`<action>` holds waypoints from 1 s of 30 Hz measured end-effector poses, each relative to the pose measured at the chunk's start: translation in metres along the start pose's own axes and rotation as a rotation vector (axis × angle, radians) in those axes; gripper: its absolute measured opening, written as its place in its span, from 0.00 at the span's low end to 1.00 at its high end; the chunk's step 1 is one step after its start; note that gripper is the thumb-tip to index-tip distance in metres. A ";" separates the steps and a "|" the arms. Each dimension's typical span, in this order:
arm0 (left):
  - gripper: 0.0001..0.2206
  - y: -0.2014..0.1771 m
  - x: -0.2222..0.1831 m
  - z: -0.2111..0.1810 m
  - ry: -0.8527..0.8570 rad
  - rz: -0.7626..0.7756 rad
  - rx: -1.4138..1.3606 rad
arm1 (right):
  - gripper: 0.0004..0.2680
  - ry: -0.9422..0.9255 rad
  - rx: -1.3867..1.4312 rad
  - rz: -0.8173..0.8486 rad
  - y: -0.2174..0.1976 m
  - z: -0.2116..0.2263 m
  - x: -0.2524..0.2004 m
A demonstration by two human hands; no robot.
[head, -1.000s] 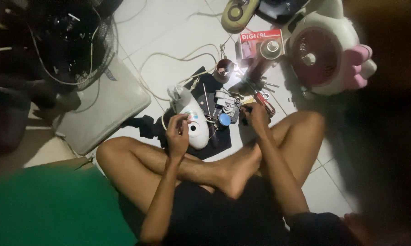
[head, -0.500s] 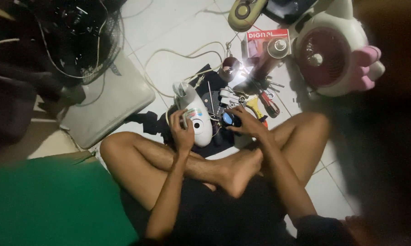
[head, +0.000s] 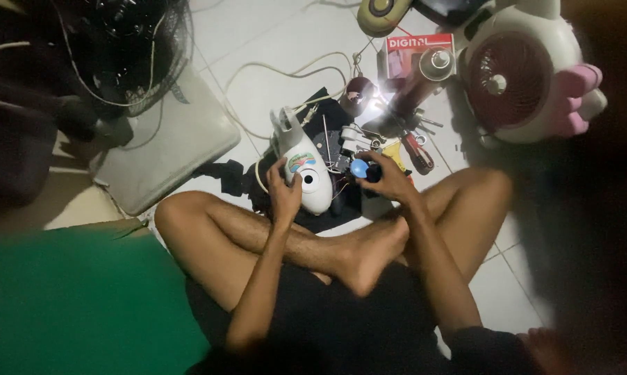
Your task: Disassembling a handheld massager, checking the internal wiring with a screwdriver, and reassembling the device.
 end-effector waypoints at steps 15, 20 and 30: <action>0.46 -0.002 -0.005 -0.013 -0.474 0.203 -0.370 | 0.21 0.070 -0.364 0.060 0.013 -0.034 0.000; 0.44 -0.001 -0.006 -0.015 -0.424 0.124 -0.449 | 0.24 0.063 -0.430 0.056 0.024 -0.078 0.006; 0.43 0.001 -0.008 -0.009 -0.265 0.104 -0.338 | 0.25 0.043 -0.431 0.054 0.022 -0.078 0.004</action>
Point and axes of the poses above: each hand's wrist, its own x-axis towards the middle knuckle, its own y-axis out of the palm, z = x × y, the point moved 3 cm from there along x, towards the middle knuckle, and after that the axes turned 8 degrees about y, right-handed, at the moved point
